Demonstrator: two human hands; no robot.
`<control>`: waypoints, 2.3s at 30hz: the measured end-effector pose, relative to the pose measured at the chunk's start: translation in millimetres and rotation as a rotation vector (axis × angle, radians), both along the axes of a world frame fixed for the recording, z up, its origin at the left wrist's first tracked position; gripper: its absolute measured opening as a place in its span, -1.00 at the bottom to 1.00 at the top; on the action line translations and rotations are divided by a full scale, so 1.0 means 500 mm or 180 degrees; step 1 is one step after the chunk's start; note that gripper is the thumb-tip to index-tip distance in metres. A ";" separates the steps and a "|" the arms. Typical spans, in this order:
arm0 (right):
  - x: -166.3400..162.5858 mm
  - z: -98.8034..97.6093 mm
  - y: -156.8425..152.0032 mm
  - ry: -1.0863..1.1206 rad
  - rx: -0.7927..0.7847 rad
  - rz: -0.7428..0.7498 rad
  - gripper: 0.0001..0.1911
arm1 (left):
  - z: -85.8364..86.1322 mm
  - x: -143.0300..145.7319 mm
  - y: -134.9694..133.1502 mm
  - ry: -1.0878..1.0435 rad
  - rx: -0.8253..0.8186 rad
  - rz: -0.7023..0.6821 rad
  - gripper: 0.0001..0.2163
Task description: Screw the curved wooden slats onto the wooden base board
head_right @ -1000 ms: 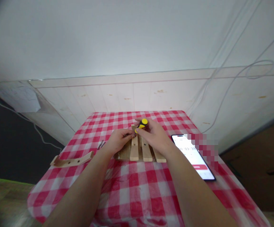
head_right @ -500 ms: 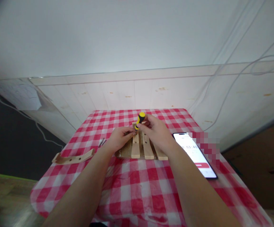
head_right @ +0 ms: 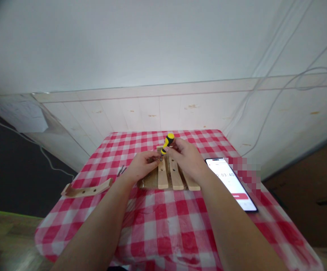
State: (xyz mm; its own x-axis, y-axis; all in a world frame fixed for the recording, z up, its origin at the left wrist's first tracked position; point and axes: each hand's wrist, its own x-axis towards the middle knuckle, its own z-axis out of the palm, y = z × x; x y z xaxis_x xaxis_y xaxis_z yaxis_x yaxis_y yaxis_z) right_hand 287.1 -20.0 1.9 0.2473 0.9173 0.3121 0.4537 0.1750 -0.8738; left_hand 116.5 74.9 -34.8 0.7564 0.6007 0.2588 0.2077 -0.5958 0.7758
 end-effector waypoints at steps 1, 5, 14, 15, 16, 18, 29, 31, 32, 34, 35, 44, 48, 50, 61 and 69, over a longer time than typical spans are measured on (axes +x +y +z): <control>0.000 0.000 0.000 -0.0010 -0.0011 0.0012 -0.79 | 0.000 -0.001 0.000 0.0002 -0.0026 -0.0017 -0.78; 0.001 -0.001 0.001 -0.0105 -0.0038 0.0036 -0.78 | -0.003 -0.003 0.002 0.0023 -0.0108 -0.0073 -0.78; -0.005 -0.004 0.000 0.0067 0.0004 0.0143 -0.79 | -0.009 -0.001 0.009 0.0076 -0.0168 -0.0089 -0.76; -0.005 -0.004 0.000 0.0039 0.0019 0.0139 -0.80 | -0.009 -0.001 0.009 0.0080 -0.0152 -0.0106 -0.75; -0.004 -0.004 0.000 -0.0009 0.0028 0.0115 -0.79 | -0.007 -0.001 0.009 0.0079 -0.0139 -0.0121 -0.75; -0.003 -0.005 0.001 -0.0168 -0.0010 -0.0007 -0.79 | -0.003 -0.002 0.008 0.0072 -0.0133 -0.0142 -0.75; -0.004 -0.002 0.001 0.0116 0.0179 -0.0177 -0.54 | 0.011 -0.002 -0.004 0.0068 -0.0195 -0.0081 -0.77; -0.004 0.001 -0.001 0.0335 0.0290 -0.0082 -0.48 | 0.010 -0.001 -0.004 0.0081 -0.0232 -0.0056 -0.75; -0.004 0.002 -0.003 0.0385 0.0333 -0.0035 -0.47 | 0.009 -0.001 -0.004 0.0091 -0.0247 -0.0045 -0.75; 0.000 0.001 -0.004 0.0310 0.0374 0.0005 -0.49 | 0.008 0.000 -0.003 0.0096 -0.0270 -0.0055 -0.74; 0.002 0.001 -0.004 0.0229 0.0385 -0.0016 -0.51 | 0.007 0.000 -0.002 0.0093 -0.0281 -0.0067 -0.74; 0.013 0.012 -0.010 -0.1060 0.0587 -0.0721 -0.58 | -0.002 0.002 0.002 0.0045 -0.0276 0.0027 -0.73; 0.018 0.016 -0.016 -0.1164 0.0634 -0.0662 -0.56 | -0.011 0.003 0.008 0.0011 -0.0233 -0.0006 -0.72; 0.019 0.015 -0.016 -0.0998 0.0667 -0.0700 -0.58 | -0.015 0.003 0.010 0.0015 -0.0214 -0.0019 -0.72; 0.019 0.013 -0.015 -0.1126 0.0775 -0.0646 -0.61 | -0.005 0.001 0.006 0.0094 -0.0075 0.0104 -0.71; 0.005 0.015 -0.010 -0.0685 0.0877 -0.0955 -0.68 | -0.004 0.001 0.007 0.0128 -0.0141 0.0091 -0.70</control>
